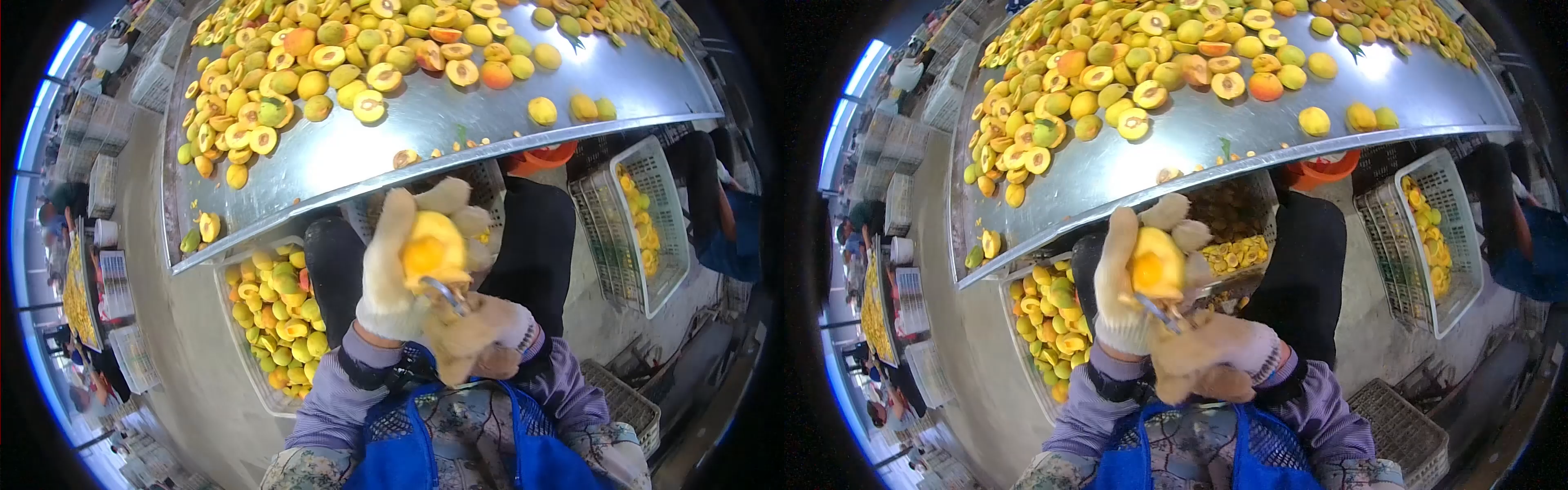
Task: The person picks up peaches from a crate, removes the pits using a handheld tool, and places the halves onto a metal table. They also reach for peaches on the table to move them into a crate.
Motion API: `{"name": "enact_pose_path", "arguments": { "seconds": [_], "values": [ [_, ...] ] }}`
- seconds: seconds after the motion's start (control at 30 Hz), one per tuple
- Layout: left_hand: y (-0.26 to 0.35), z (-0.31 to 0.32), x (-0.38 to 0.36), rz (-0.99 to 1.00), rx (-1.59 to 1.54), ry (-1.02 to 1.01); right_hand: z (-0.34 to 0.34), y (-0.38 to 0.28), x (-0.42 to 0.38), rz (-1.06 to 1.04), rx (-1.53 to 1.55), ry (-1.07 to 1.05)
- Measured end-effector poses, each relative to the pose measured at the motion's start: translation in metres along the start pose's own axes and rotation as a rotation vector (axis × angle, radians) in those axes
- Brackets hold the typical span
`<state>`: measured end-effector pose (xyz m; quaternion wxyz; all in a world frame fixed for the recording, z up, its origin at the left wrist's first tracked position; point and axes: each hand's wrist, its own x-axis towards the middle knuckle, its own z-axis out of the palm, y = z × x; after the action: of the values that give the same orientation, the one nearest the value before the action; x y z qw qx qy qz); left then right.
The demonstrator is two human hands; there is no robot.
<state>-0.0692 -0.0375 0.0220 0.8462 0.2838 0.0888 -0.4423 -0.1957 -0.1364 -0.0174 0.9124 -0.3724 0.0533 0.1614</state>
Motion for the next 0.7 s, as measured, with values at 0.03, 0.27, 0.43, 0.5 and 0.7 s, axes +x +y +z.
{"name": "enact_pose_path", "arguments": {
  "seconds": [0.03, 0.27, 0.43, 0.5, 0.7],
  "values": [
    [0.004, -0.005, 0.005, -0.077, -0.195, -0.136, 0.006, -0.013, 0.004, 0.138, 0.351, -0.181],
    [0.050, -0.071, -0.037, 0.769, 0.796, 0.482, -0.006, -0.019, 0.014, 0.214, 0.271, 0.073],
    [0.115, -0.176, -0.076, 0.559, 1.978, 0.833, -0.010, -0.032, 0.033, 0.286, -0.037, 0.188],
    [0.125, -0.162, -0.059, 0.638, 1.828, 0.807, -0.008, -0.033, 0.042, 0.317, -0.085, 0.151],
    [0.204, -0.131, 0.055, 0.579, 2.008, 0.621, -0.001, -0.047, 0.057, 0.454, -0.160, 0.315]
  ]
}}
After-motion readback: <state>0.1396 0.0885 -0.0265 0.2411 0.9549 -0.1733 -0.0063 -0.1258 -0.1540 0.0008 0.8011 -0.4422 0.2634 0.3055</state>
